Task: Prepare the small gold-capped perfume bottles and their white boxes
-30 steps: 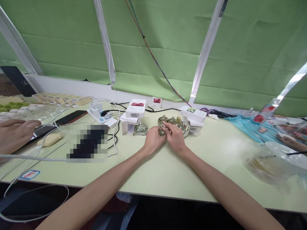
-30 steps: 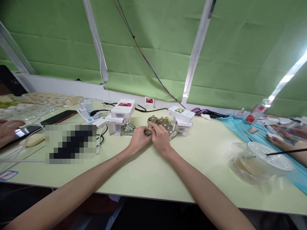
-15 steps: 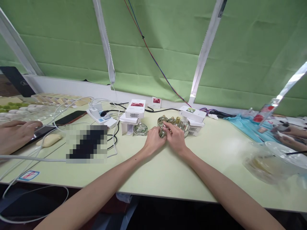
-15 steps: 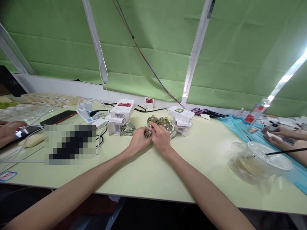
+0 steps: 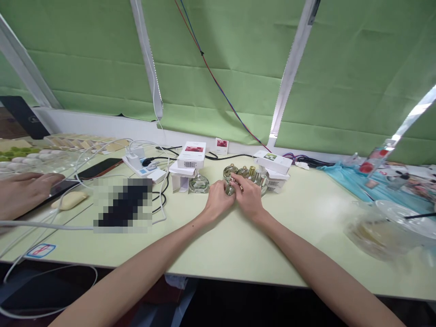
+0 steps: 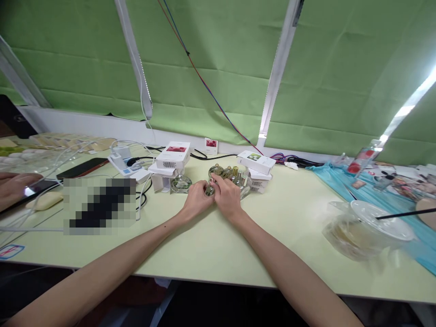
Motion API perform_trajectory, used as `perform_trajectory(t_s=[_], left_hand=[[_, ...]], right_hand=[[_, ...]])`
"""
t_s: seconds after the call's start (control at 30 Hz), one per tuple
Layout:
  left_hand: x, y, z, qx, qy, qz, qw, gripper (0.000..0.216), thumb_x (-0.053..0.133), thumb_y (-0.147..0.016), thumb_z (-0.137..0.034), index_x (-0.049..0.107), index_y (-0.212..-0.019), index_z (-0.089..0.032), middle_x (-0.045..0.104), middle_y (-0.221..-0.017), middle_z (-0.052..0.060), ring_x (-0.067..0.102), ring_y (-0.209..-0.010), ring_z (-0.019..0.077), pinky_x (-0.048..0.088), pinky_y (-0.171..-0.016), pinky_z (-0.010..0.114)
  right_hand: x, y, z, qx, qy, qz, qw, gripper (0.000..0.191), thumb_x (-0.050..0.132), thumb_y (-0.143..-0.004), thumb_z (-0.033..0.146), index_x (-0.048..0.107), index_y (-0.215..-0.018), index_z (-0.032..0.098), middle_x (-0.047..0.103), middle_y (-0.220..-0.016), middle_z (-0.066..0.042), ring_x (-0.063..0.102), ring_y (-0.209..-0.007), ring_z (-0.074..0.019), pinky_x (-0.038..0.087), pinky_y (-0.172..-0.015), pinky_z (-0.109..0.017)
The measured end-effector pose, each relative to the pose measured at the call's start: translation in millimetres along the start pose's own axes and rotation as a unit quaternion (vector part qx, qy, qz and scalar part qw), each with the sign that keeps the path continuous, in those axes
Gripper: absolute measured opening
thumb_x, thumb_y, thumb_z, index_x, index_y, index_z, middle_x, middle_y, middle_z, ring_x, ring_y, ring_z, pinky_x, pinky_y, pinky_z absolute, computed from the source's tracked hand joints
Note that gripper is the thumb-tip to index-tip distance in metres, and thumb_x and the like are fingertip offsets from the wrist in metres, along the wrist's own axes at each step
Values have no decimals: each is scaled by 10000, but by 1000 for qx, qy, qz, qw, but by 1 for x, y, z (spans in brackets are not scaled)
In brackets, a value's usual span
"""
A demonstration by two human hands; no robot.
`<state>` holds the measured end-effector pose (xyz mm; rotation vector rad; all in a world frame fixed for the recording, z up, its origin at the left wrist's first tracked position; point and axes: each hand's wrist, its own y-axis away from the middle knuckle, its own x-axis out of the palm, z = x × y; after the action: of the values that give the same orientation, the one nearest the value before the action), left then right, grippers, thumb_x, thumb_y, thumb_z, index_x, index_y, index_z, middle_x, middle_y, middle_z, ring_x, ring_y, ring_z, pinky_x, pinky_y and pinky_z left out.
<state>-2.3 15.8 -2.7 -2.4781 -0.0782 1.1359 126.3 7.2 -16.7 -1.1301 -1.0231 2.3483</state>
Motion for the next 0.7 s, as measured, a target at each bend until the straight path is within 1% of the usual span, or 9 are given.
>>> perform_trajectory(t_s=[0.2, 0.37, 0.47, 0.53, 0.7], left_hand=[[-2, 2, -1, 24, -2, 1, 1000, 196, 547, -796, -272, 466, -632, -200, 563, -631, 40, 457, -584, 144, 296, -554, 289], [0, 2, 1, 15, 3, 7, 1000, 197, 556, -800, -297, 478, -646, -202, 576, -632, 38, 470, -579, 146, 300, -550, 289], [0, 3, 1, 21, 13, 6, 1000, 217, 560, -802, -329, 460, -651, -209, 565, -626, 30, 478, -583, 152, 313, -557, 291], [-1, 4, -1, 29, 19, 8, 999, 208, 567, -791, -321, 449, -659, -212, 558, -620, 23, 484, -581, 152, 323, -563, 292], [-2, 8, -4, 32, 60, 47, 997, 129, 585, -741, -274, 476, -721, -208, 583, -618, 6, 531, -567, 154, 358, -558, 283]], right_hand=[[0, 0, -2, -2, 1, 0, 1000, 286, 504, -998, 304, 697, -1201, 249, 766, -945, -60, 715, -882, -212, 543, -813, -311], [-1, -1, -2, 0, -5, 3, 1000, 284, 509, -999, 294, 696, -1206, 240, 771, -958, -61, 722, -891, -217, 544, -842, -323], [-2, -2, -3, 6, -8, 7, 1000, 283, 518, -995, 288, 691, -1212, 234, 773, -971, -61, 723, -903, -220, 543, -854, -327], [-2, -2, -4, 10, -9, 9, 1000, 284, 518, -994, 290, 687, -1214, 230, 772, -986, -64, 723, -912, -223, 541, -860, -332], [-4, -4, -9, 16, -11, 3, 1000, 290, 501, -992, 288, 681, -1212, 233, 773, -981, -60, 724, -910, -224, 542, -846, -333]])
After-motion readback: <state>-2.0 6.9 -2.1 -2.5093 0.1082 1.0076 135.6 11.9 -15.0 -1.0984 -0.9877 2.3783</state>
